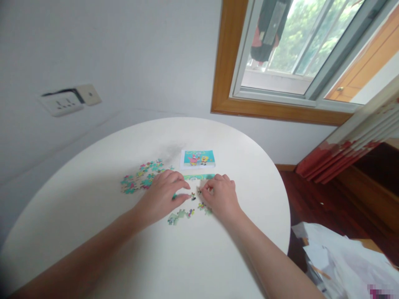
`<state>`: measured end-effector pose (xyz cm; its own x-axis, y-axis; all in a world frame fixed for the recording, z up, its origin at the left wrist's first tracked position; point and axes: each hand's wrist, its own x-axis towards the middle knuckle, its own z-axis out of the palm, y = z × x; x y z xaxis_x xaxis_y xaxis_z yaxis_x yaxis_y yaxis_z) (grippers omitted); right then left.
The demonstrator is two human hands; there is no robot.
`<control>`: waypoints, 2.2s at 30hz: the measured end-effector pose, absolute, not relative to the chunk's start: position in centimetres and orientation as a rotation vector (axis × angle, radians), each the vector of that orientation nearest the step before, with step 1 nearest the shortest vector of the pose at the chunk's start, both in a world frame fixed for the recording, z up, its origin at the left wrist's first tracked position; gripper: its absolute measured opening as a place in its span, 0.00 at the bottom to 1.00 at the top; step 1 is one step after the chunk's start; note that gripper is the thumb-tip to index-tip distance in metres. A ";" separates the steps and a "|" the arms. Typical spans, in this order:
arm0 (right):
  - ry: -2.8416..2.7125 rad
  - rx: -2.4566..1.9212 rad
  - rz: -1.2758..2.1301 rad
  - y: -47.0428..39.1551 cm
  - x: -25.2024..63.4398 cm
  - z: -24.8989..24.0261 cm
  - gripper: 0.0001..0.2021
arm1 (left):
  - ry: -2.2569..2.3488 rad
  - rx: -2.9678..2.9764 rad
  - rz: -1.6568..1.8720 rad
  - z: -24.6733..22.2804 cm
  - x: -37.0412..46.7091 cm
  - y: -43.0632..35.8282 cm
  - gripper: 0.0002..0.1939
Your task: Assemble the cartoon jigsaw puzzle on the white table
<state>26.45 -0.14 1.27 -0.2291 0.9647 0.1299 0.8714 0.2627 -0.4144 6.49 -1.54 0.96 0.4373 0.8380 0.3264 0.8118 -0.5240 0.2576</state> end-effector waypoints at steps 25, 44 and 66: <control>-2.295 -1.258 0.449 -0.6 26.3 1.2 0.12 | 1.416 2.601 0.670 1.4 5.1 -1.1 0.11; -2.535 -1.305 0.279 -0.7 26.3 1.0 0.11 | 1.491 2.748 0.589 1.0 6.2 -1.5 0.06; -2.524 -1.368 0.309 -0.6 26.4 1.3 0.08 | 1.497 2.674 0.560 0.9 6.0 -1.4 0.03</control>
<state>26.45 -0.59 1.28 -0.5262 0.8418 0.1200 0.7881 0.5359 -0.3029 6.03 -1.41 0.89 0.4733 0.8296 0.2960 0.8202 -0.5377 0.1955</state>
